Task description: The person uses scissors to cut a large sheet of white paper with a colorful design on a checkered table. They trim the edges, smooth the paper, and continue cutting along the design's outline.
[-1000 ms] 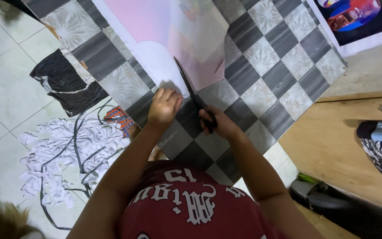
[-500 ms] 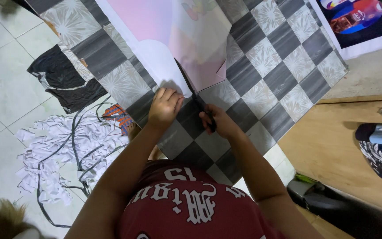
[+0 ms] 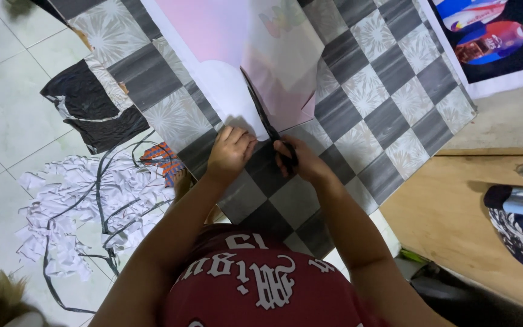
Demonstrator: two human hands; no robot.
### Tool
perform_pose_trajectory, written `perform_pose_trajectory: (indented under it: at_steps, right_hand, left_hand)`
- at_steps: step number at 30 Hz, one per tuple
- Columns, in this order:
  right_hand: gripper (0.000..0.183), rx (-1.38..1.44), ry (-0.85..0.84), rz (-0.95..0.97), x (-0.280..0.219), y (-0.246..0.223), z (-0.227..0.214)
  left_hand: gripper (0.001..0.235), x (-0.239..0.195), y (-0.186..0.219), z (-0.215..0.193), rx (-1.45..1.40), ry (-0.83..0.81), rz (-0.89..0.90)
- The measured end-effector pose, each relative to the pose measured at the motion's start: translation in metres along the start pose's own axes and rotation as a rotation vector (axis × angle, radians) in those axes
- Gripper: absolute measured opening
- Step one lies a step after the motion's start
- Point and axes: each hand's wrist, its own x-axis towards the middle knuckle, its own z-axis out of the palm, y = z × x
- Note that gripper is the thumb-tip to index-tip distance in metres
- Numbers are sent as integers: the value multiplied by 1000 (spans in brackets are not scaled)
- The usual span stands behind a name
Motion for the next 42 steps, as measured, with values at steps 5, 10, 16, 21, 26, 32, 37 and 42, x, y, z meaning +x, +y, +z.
perform_pose_trajectory:
  at_steps: [5,10,16,21,26,32,37,42]
  right_hand:
    - [38,17,26,-7,5,-2,0]
    - [41,71,28,8,3,-3,2]
    - [43,128,46,7,16,8,0]
    - [42,136,43,0,18,11,-2]
    - [37,109,41,-16,19,14,-3]
    - [37,46,45,-42,16,10,-8]
    - [34,9,-14,-80,15,-7,-14]
    - [36,-91,-99,-74,27,-26,-25]
  left_hand:
    - [11,0,1,-1,-3,-36,-20]
    - [11,-5,-2,5,2,-49,-27]
    - [12,-3,-3,4,-14,-52,-30]
    - [9,-5,-5,6,-14,-57,-36]
    - [9,-2,-2,3,-16,-57,-38]
    - [9,-5,-3,5,-9,-84,-73]
    - [8,1,-1,1,-38,-60,-53]
    - [8,2,0,-2,-25,-51,-47]
